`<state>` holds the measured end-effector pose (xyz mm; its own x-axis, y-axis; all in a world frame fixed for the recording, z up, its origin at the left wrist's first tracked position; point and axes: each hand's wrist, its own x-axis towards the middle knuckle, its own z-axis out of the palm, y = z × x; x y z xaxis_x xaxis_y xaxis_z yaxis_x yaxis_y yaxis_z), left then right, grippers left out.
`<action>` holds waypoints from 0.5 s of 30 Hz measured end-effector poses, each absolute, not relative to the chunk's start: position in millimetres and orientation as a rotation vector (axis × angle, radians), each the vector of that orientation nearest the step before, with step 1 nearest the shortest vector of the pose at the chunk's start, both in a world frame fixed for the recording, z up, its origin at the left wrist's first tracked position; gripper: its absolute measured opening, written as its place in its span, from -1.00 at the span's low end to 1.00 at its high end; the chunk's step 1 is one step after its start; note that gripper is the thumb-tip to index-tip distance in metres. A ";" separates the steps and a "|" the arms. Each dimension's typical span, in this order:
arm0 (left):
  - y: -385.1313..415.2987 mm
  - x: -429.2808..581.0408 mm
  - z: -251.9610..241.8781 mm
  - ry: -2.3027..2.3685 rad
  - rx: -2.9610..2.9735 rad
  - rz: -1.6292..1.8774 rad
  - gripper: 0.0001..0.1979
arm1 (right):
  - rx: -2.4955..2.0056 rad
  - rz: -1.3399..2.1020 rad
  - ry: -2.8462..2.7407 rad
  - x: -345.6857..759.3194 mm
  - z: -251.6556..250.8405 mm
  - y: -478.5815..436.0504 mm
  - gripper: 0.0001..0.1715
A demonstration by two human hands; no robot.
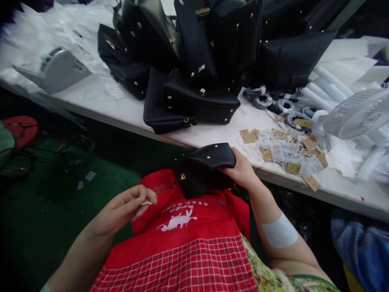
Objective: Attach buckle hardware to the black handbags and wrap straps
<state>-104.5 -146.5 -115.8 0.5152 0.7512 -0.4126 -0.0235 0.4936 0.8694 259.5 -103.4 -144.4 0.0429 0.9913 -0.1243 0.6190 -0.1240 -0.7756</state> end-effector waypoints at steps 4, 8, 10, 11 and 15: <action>-139.9 -93.5 -132.6 0.949 0.806 0.617 -0.77 | -1.785 0.912 -1.638 259.5 -144.3 -105.6 -0.32; -126.5 -78.0 -151.1 1.207 0.821 0.642 -0.74 | -1.805 0.876 -1.667 277.2 -154.8 -110.0 -0.29; -118.3 -72.5 -162.3 1.330 0.831 0.706 -0.72 | -1.825 0.873 -1.672 292.5 -165.1 -112.7 -0.27; -114.0 -70.2 -168.2 1.367 0.844 0.741 -0.71 | -1.825 0.884 -1.672 299.9 -170.4 -114.2 -0.27; -95.9 -62.0 -190.6 1.476 1.015 0.805 -0.69 | -1.747 0.997 -1.600 316.2 -182.4 -121.9 -0.28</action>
